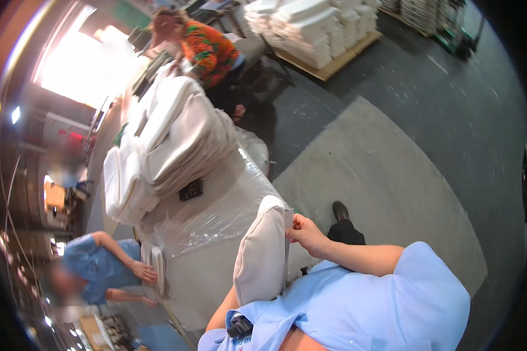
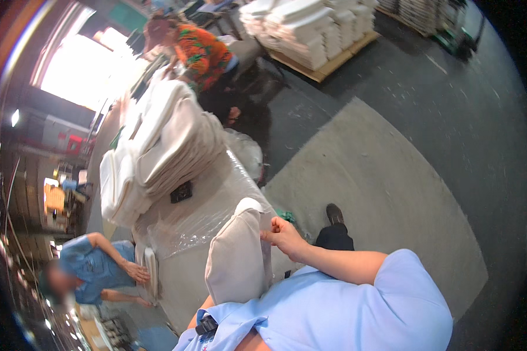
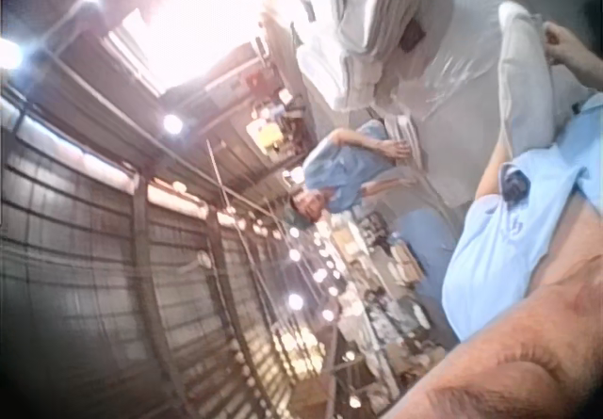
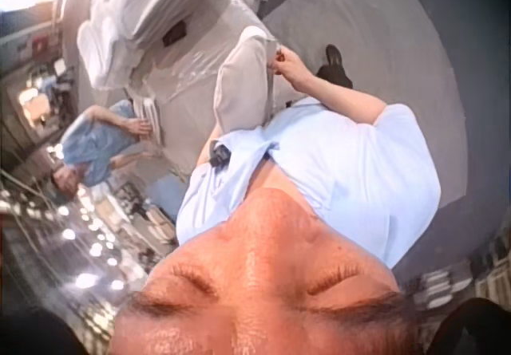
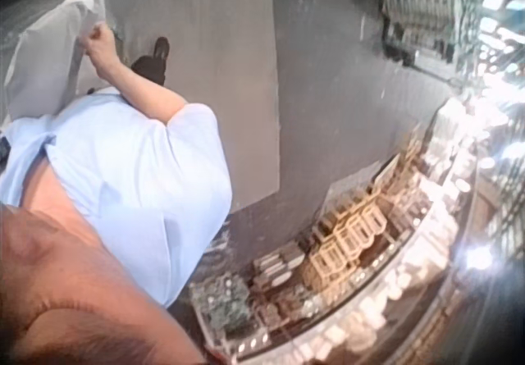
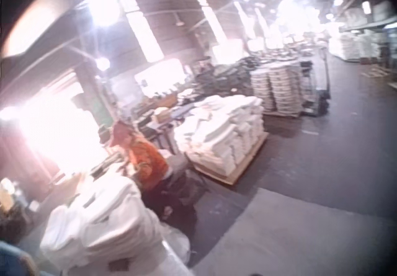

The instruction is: The person folds white cushion covers at a work table in a warehouse. They repeatedly pick up covers, fold them, and place them into a stack. Other workers are visible nearby performing similar tasks.

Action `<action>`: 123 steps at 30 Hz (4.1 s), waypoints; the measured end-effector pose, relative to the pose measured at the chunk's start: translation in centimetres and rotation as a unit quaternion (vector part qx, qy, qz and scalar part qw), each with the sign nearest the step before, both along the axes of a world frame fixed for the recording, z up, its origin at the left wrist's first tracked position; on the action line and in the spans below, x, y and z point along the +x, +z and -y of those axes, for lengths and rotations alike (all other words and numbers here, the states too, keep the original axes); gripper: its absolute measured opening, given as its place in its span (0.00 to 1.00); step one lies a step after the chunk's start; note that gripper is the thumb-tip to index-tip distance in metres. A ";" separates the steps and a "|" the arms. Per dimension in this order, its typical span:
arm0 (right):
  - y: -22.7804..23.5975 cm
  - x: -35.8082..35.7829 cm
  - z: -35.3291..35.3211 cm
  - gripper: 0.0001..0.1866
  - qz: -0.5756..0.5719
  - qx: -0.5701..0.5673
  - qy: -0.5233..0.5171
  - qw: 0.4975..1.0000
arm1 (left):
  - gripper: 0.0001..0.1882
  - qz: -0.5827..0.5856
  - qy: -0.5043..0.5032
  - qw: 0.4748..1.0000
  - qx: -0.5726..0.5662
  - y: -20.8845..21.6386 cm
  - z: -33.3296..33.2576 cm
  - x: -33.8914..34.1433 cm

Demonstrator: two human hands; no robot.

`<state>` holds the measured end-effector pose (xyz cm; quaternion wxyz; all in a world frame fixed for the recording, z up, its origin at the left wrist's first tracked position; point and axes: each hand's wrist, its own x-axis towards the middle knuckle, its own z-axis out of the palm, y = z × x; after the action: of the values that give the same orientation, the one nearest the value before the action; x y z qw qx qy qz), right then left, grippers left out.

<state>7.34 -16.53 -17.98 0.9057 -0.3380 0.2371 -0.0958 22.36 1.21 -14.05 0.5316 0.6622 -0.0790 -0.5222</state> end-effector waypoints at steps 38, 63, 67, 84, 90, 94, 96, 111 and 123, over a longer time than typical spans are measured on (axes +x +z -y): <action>-11.8 -0.4 1.1 0.15 -0.116 0.287 -0.353 0.883 | 0.23 0.370 -0.714 0.546 0.234 -5.9 29.7 -4.5; -14.2 -0.8 3.4 0.18 -0.262 0.287 -0.262 0.883 | 0.04 0.077 -0.328 0.898 0.284 -13.3 25.4 -0.9; -16.6 0.6 2.8 0.17 -0.237 0.270 -0.191 0.913 | 0.06 0.047 -0.272 0.915 0.295 -14.4 23.2 0.7; -13.8 -5.2 7.0 0.19 -0.142 0.441 -0.210 0.861 | 0.14 0.042 -0.310 0.923 0.225 -16.5 24.1 -6.0; -14.5 -4.1 7.6 0.13 -0.234 0.351 -0.185 0.888 | 0.13 0.068 -0.293 0.933 0.197 -16.3 23.1 -4.9; -15.2 -3.4 7.8 0.10 -0.286 0.297 -0.146 0.899 | 0.12 0.073 -0.281 0.937 0.196 -15.8 22.6 -3.9; -16.8 -3.4 6.7 0.09 -0.274 0.299 -0.147 0.902 | 0.12 0.071 -0.270 0.939 0.198 -15.8 21.9 -3.8; -16.6 -3.7 7.0 0.20 -0.400 0.076 -0.202 0.891 | 0.14 -0.061 -0.166 0.957 0.230 -15.7 21.0 -3.0; -9.3 -2.4 8.9 0.35 -0.082 -0.083 -0.285 0.951 | 0.06 -0.078 -0.169 0.966 0.180 -17.8 20.6 -2.9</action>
<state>4.90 -25.41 -27.31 0.7869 -0.3366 0.3885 -0.3413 19.51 -19.34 -31.87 0.3124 0.6807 -0.0529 -0.6605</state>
